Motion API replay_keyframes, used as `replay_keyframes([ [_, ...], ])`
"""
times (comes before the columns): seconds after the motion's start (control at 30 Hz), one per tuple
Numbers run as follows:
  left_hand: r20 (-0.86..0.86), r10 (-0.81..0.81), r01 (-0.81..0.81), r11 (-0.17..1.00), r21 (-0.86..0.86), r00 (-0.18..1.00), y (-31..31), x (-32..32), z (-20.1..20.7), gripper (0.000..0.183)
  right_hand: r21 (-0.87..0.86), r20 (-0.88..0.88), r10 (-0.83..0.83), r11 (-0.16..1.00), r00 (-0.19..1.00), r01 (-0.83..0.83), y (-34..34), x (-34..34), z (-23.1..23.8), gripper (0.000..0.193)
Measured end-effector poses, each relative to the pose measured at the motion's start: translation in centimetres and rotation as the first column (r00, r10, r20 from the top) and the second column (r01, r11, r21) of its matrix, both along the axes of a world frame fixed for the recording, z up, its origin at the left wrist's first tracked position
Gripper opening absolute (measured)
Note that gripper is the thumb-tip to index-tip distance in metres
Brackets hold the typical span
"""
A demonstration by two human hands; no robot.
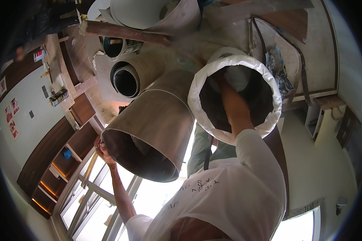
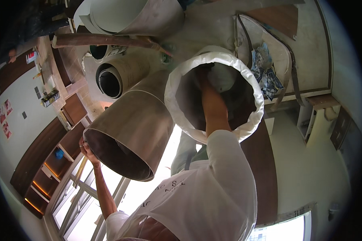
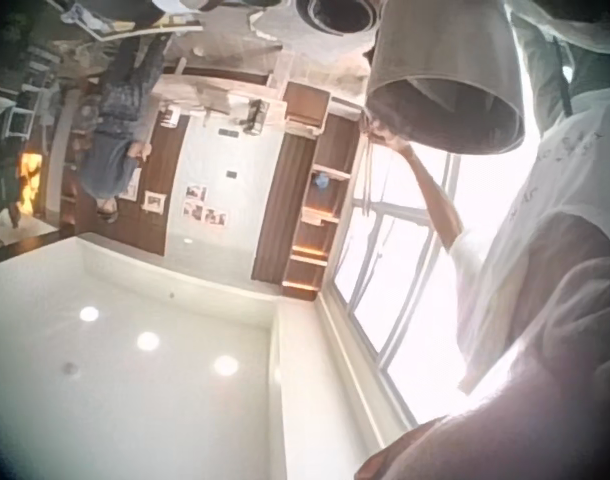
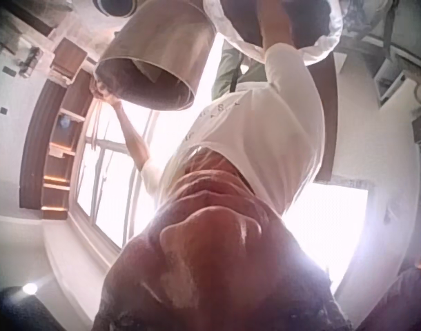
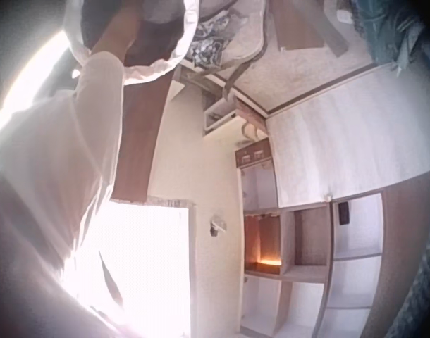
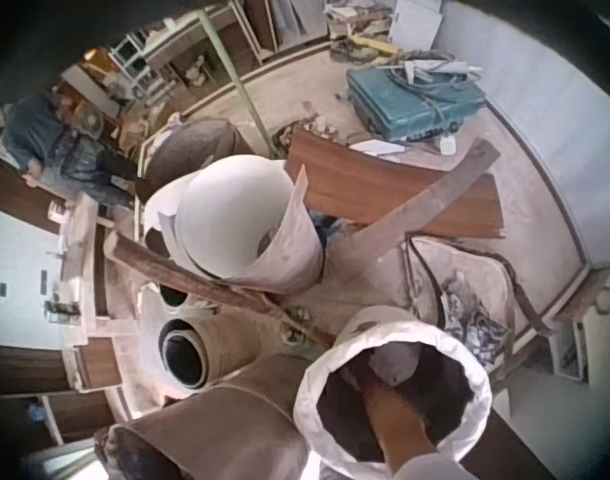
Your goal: The person picks up a cylindrical metal sheet, places it on the floor, and unrolls it to flatten it. They then roll it back up and place it into a large cylindrical container.
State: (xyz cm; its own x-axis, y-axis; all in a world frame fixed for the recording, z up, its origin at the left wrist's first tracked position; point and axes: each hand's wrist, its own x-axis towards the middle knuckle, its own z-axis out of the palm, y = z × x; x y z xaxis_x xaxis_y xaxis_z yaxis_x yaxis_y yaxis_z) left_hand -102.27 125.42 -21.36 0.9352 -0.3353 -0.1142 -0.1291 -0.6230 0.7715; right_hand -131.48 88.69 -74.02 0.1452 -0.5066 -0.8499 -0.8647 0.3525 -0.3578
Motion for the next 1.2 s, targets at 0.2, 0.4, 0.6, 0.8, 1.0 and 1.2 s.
replay_keyframes([
  [0.2,0.03,-0.042,0.044,0.998,-0.043,0.999,1.0,0.5,-0.9,0.063,0.247,0.171,-0.372,0.913,0.912,0.326,-0.5,-0.5,-0.4,0.049],
  [0.4,0.079,-0.041,0.041,0.999,-0.002,0.996,2.5,1.5,-1.3,0.066,0.554,0.265,-0.653,0.705,0.709,0.442,-2.7,-1.9,7.3,0.056],
  [0.6,0.091,-0.023,0.024,1.0,-0.016,0.996,-0.2,-0.1,0.7,0.059,0.375,0.302,-0.286,0.912,0.909,0.163,-8.2,-5.6,34.7,0.063],
  [0.8,0.086,-0.065,0.075,0.99,-0.119,0.994,-0.3,0.1,0.9,0.043,0.03,0.65,-0.282,0.937,0.705,0.348,-8.5,-14.5,49.2,0.065],
  [1.0,0.047,-0.021,0.029,0.986,-0.167,0.999,1.4,0.9,-0.7,0.048,-0.282,0.451,-0.503,0.704,0.737,0.652,-12.3,-22.9,42.1,0.073],
  [1.2,0.111,-0.082,0.103,0.975,-0.195,0.99,2.4,2.4,-2.3,0.048,-0.327,0.419,-0.609,0.591,0.673,0.738,-13.5,-27.1,33.6,0.066],
])
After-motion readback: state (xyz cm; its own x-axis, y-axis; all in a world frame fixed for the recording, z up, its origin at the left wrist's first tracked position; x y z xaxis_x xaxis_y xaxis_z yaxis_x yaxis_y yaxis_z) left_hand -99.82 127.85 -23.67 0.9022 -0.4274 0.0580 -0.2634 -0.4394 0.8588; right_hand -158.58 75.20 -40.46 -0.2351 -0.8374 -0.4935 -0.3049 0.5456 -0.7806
